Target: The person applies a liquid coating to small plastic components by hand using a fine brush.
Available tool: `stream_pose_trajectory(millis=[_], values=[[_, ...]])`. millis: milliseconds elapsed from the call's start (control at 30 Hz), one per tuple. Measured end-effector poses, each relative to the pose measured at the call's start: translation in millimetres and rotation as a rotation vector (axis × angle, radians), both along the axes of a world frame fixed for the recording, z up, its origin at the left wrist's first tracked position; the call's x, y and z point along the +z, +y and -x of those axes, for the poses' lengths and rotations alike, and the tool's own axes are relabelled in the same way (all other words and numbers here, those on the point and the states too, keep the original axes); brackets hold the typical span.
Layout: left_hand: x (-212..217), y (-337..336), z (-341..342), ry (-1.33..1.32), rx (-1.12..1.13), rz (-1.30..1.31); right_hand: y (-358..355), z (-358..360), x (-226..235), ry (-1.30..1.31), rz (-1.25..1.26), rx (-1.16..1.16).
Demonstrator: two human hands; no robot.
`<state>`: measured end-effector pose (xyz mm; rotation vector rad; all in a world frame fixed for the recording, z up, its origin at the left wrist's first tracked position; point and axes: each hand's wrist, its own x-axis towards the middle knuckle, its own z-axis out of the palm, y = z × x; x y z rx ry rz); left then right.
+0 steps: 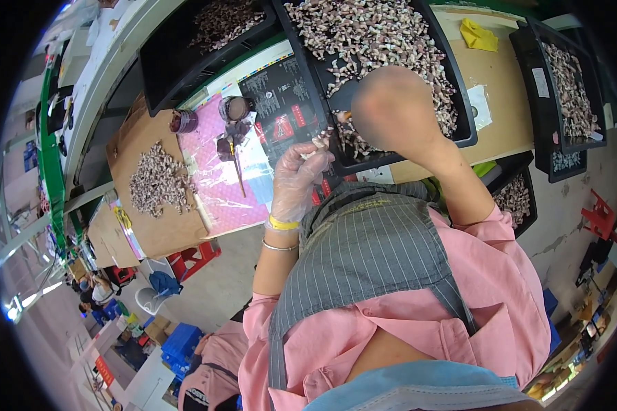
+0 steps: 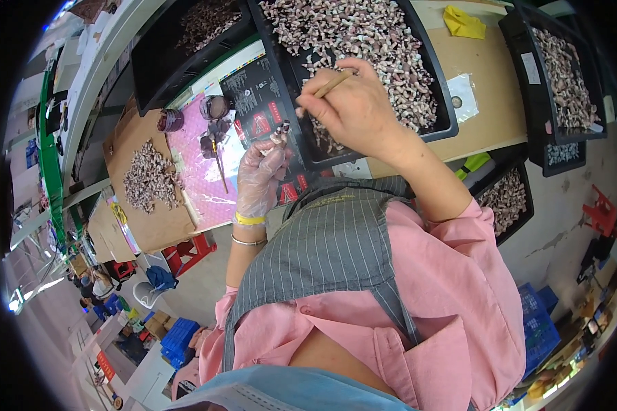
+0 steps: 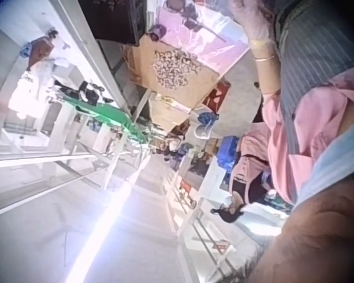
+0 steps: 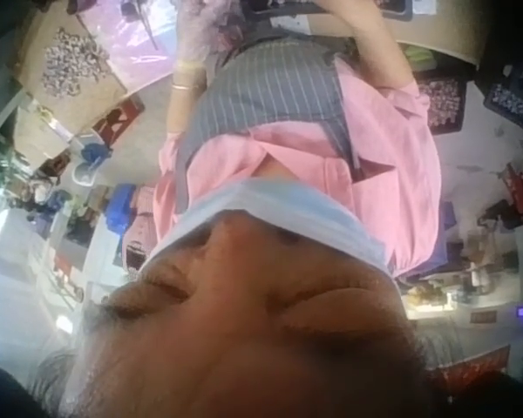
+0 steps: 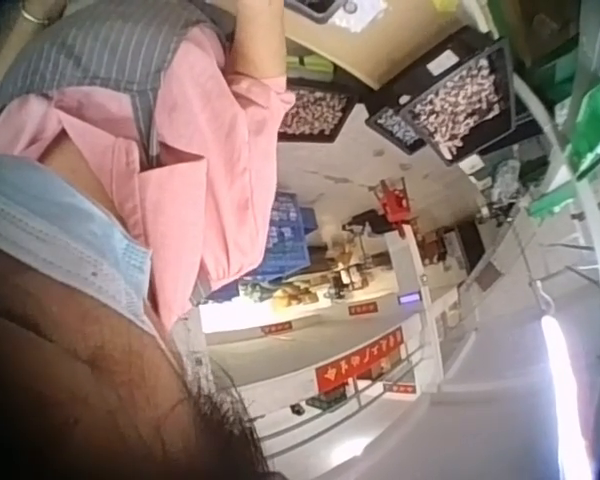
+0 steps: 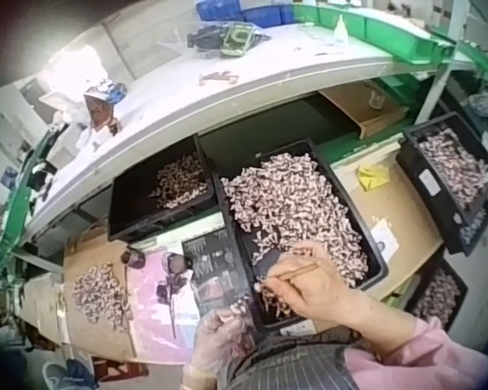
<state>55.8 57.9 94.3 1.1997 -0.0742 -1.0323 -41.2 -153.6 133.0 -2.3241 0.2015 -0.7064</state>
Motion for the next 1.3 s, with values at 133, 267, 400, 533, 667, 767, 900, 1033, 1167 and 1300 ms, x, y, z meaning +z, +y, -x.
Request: stream_pose_trajectory(millis=[133,267,400,533,667,767,900,1033,1167,1300], values=[[1,1,1,0.024,-0.016,0.004,-1,2,-1,-0.163,-0.236,0.074],[2,0,4,-0.088,0.0,-0.017,-1,1,-3,0.017,0.012,0.031],[-7,1,3,-0.626,-0.02,-0.129,-7,6,-7,-0.102,-0.167,-0.015],[9,-7,-4,-1.488,-0.144,-0.229,12,2,2,-0.036,-0.18,0.195],[14,-8,-7,-1.666,-0.198,-0.222,15,0,-4,-0.053,-0.063,0.183],[18,-5,-7,-1.697,-0.19,-0.248,1,3,-6,-0.051,-0.059,0.1],[16,-7,-7,-1.746,-0.182,-0.203,14,-4,0,-0.135,-0.12,0.13],[14,-6,-8,-1.758,-0.14,-0.176,5,-1,-4,-0.115,-0.081,0.093],[15,-4,-6,-1.774,-0.116,-0.159,3,-2,-4,-0.198,-0.161,0.061],[15,-5,-7,-1.815,-0.102,-0.156,7,-4,0,-0.159,-0.13,0.106]])
